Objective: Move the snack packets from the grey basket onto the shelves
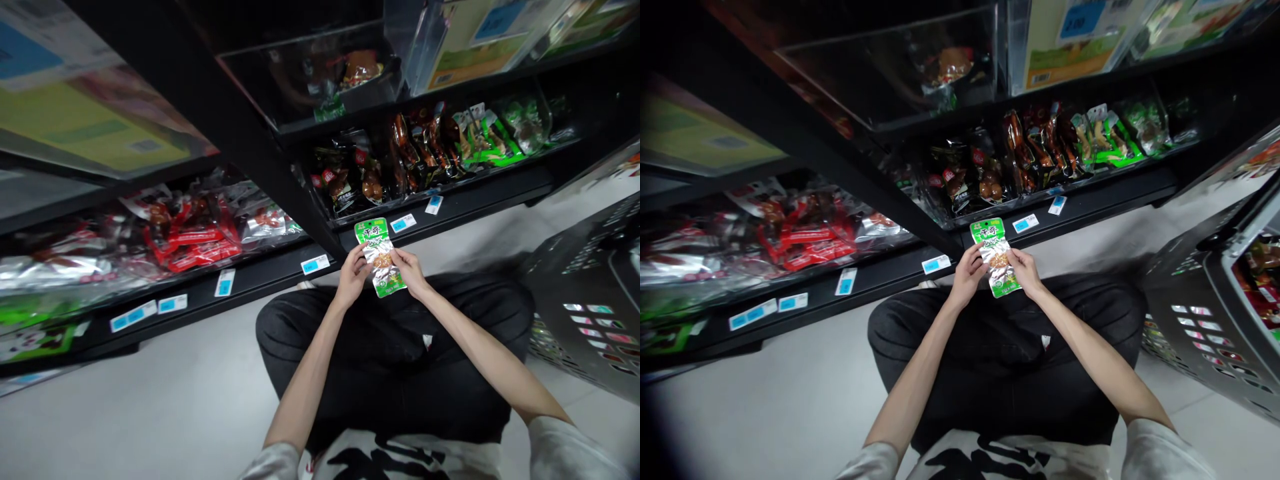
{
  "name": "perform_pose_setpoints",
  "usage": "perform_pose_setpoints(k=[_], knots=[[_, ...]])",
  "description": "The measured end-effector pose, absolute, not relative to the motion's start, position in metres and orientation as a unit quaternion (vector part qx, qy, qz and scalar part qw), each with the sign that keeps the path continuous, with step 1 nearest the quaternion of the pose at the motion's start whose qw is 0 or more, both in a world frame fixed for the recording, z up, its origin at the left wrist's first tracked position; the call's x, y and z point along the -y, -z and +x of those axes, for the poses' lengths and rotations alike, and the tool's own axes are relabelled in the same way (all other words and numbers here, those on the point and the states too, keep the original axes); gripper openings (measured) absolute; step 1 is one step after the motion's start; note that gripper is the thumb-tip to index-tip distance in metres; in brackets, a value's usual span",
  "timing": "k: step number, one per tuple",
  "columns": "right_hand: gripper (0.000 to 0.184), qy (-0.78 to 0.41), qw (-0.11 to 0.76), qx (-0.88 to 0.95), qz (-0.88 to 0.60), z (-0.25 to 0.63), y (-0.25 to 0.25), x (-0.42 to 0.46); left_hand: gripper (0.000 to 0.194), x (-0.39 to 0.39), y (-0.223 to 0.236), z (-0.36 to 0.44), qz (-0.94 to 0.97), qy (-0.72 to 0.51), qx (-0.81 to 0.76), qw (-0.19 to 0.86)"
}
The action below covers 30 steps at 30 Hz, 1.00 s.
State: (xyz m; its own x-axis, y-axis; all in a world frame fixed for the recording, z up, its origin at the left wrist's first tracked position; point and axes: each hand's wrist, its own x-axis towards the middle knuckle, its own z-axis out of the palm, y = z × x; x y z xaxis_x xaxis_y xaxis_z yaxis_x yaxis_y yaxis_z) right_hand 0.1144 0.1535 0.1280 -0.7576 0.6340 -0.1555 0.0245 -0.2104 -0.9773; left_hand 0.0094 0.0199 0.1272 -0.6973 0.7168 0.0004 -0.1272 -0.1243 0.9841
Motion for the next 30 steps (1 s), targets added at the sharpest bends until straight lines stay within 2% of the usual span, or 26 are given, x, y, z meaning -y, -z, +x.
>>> perform_pose_setpoints(k=[13,30], knots=[[0.042,-0.731,0.216,0.590,-0.266,0.1152,-0.1245,-0.1548,0.052,-0.0196,-0.1267,0.0094,0.254,-0.710,-0.585,0.299],[0.044,-0.733,0.212,0.578,-0.288,0.1140,-0.1278,-0.1543,0.054,-0.0202,-0.1237,0.0085,0.259,-0.705,-0.591,0.293]])
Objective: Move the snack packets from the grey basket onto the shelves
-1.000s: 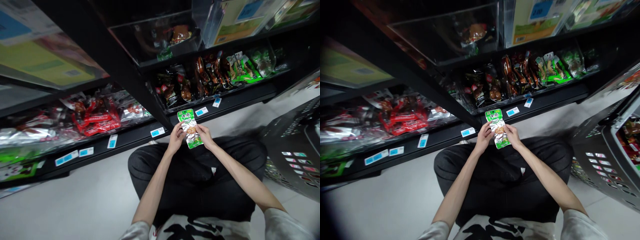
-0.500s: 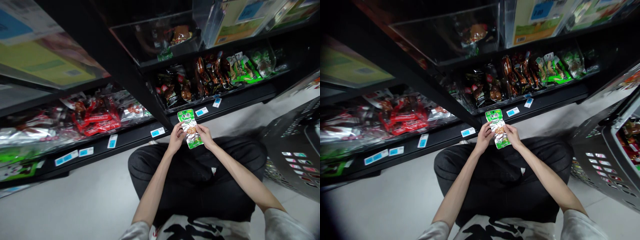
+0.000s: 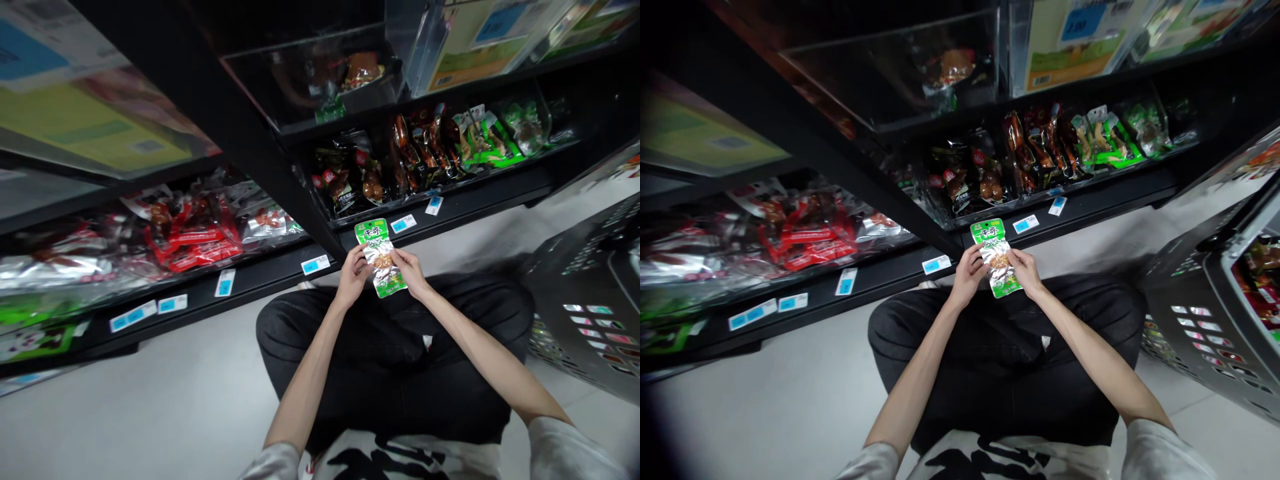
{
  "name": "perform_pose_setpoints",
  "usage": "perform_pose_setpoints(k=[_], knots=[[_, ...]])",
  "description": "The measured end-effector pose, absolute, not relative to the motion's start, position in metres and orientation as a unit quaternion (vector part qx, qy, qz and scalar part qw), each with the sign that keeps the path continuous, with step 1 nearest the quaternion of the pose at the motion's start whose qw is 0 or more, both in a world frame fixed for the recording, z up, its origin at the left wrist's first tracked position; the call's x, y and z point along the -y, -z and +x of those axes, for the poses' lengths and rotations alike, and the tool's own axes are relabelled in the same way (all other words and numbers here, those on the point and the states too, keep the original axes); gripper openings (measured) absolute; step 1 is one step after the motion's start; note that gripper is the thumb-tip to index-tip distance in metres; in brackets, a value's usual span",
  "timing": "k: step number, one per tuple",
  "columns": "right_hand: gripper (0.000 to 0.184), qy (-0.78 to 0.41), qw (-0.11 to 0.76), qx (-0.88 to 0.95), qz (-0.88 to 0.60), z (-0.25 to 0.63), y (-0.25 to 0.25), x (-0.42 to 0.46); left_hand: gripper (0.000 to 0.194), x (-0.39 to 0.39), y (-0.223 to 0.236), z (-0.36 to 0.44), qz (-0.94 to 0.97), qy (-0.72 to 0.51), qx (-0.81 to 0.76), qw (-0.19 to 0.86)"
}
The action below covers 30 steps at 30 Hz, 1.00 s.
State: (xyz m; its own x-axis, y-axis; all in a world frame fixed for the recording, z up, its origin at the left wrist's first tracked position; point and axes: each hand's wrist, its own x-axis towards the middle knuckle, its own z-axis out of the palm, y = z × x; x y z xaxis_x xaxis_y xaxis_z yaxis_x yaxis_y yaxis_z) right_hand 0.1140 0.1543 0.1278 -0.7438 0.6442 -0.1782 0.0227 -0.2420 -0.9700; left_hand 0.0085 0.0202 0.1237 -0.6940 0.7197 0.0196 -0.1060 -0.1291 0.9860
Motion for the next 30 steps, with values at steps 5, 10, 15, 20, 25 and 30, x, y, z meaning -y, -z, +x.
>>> perform_pose_setpoints(k=[5,10,15,20,25,30], knots=[[0.041,-0.730,0.228,0.576,-0.289,0.113,-0.127,-0.155,0.050,-0.021,-0.123,0.008,0.256,-0.711,-0.587,0.291],[0.040,-0.723,0.231,0.583,-0.290,0.113,-0.127,-0.155,0.048,-0.022,-0.123,0.009,0.259,-0.709,-0.591,0.284],[0.036,-0.708,0.240,0.603,-0.278,0.113,-0.133,-0.154,0.045,-0.022,-0.121,0.008,0.250,-0.692,-0.626,0.259],[0.038,-0.716,0.208,0.620,-0.243,0.116,-0.140,-0.152,0.050,-0.021,-0.121,0.009,0.210,-0.705,-0.597,0.320],[0.034,-0.740,0.184,0.623,-0.172,0.118,-0.140,-0.148,0.052,-0.019,-0.123,0.012,0.140,-0.720,-0.551,0.399],[0.029,-0.743,0.184,0.617,-0.184,0.118,-0.137,-0.148,0.053,-0.020,-0.129,0.012,0.086,-0.733,-0.543,0.400]])
